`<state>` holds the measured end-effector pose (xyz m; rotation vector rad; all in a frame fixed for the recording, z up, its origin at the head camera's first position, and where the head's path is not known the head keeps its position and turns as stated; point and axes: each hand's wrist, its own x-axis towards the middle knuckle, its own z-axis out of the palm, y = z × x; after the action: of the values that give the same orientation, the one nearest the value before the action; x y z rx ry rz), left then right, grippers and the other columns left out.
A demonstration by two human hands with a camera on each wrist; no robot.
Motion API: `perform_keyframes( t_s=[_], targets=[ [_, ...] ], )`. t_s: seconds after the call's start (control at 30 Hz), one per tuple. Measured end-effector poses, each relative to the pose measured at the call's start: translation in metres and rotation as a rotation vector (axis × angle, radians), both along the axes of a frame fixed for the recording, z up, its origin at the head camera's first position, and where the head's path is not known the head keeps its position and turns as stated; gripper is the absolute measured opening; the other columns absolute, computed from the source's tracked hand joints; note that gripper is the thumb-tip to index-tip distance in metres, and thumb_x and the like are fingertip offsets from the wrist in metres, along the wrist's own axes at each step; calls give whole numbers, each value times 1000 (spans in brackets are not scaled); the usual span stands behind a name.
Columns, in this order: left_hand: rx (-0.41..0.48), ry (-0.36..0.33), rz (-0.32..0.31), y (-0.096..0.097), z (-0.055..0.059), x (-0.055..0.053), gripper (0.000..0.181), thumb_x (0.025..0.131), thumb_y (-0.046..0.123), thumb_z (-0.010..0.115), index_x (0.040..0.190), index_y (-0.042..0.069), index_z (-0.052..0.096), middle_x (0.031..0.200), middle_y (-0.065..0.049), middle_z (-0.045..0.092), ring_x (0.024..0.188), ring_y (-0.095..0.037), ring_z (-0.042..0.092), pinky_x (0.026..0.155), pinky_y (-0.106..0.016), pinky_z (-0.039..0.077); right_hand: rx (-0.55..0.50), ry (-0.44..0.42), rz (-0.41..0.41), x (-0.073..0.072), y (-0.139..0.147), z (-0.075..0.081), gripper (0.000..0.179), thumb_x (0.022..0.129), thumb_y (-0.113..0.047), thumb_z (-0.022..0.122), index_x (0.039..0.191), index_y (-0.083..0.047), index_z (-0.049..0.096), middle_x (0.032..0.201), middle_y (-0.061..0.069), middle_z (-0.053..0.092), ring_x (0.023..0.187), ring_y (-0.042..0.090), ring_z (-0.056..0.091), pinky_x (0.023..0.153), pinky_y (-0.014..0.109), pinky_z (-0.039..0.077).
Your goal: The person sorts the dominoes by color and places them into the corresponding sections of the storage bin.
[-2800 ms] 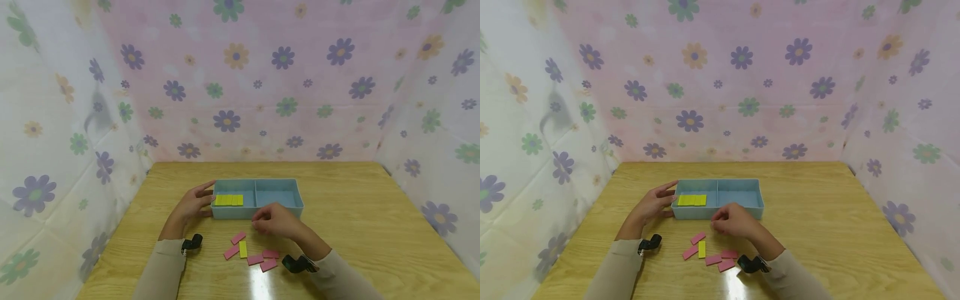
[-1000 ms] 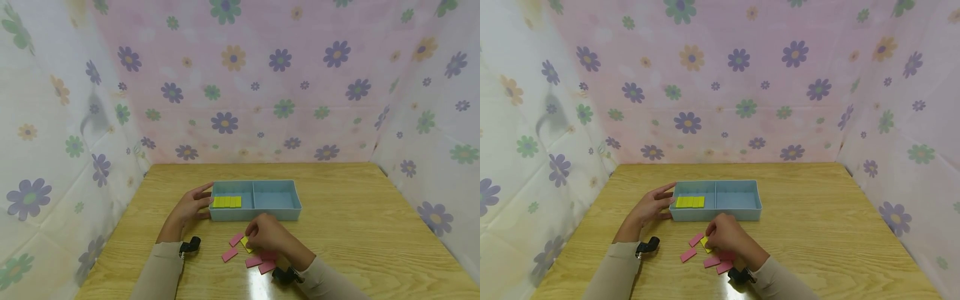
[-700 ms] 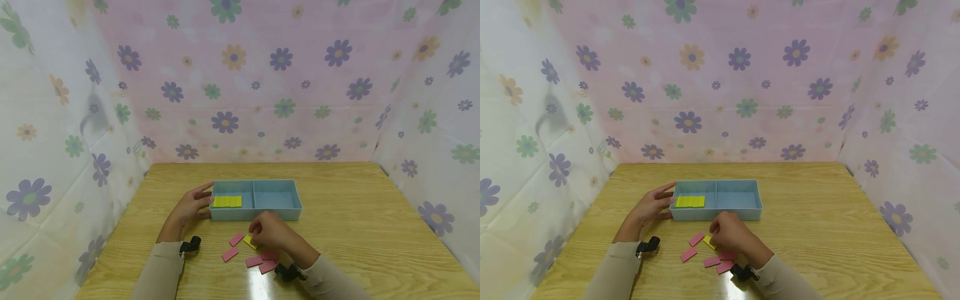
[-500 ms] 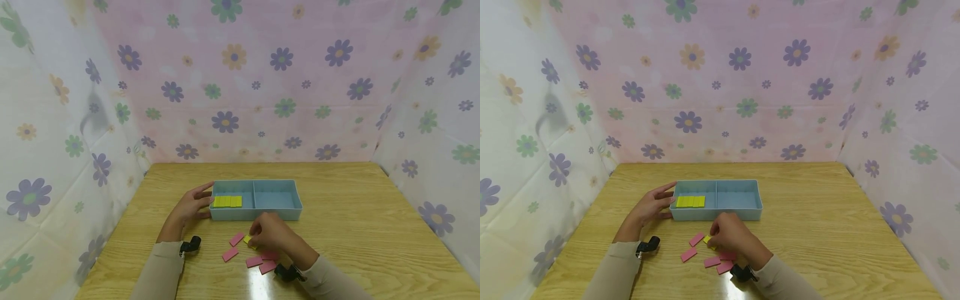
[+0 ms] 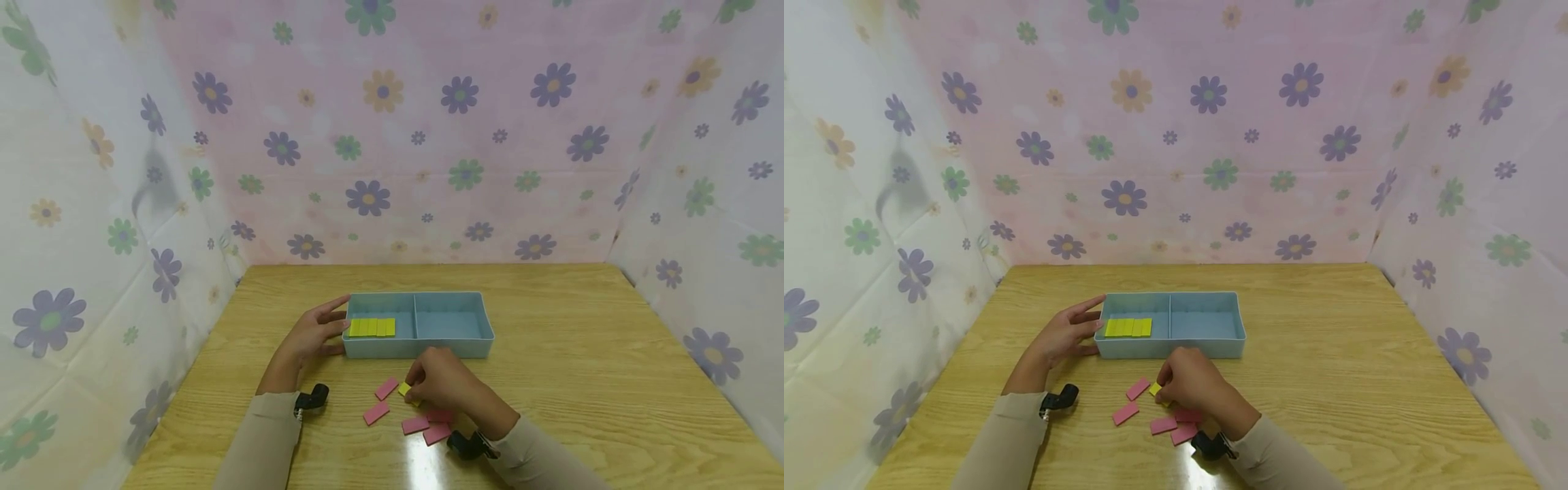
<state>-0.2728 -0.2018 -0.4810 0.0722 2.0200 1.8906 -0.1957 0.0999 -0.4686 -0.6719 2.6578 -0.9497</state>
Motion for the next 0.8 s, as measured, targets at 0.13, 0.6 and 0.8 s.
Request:
perform_keyframes(
  t_s=[0.13,0.6,0.8],
  targets=[
    [-1,1,10,1,1,1,61,104,18,66,156,39,45,160,-13,43,133,-35,59,92,-50,61,-7,-5,-7,0,1,1,18,76,-20,93,90,-13,83,85,-7,76,77,7,65,68,31,56],
    [3,-19,18,0,-1,2,61,103,18,66,156,38,45,161,-14,42,134,-35,58,92,-51,61,-64,-39,-22,-4,2,0,19,77,-19,92,91,-12,82,77,-11,70,72,7,61,66,27,53],
    [-2,0,15,0,0,2,60,104,19,65,157,38,45,161,-13,42,136,-35,56,92,-50,61,-121,-54,-18,-9,3,3,17,79,-14,89,93,-8,82,79,-7,70,73,10,59,65,26,51]
  ],
)
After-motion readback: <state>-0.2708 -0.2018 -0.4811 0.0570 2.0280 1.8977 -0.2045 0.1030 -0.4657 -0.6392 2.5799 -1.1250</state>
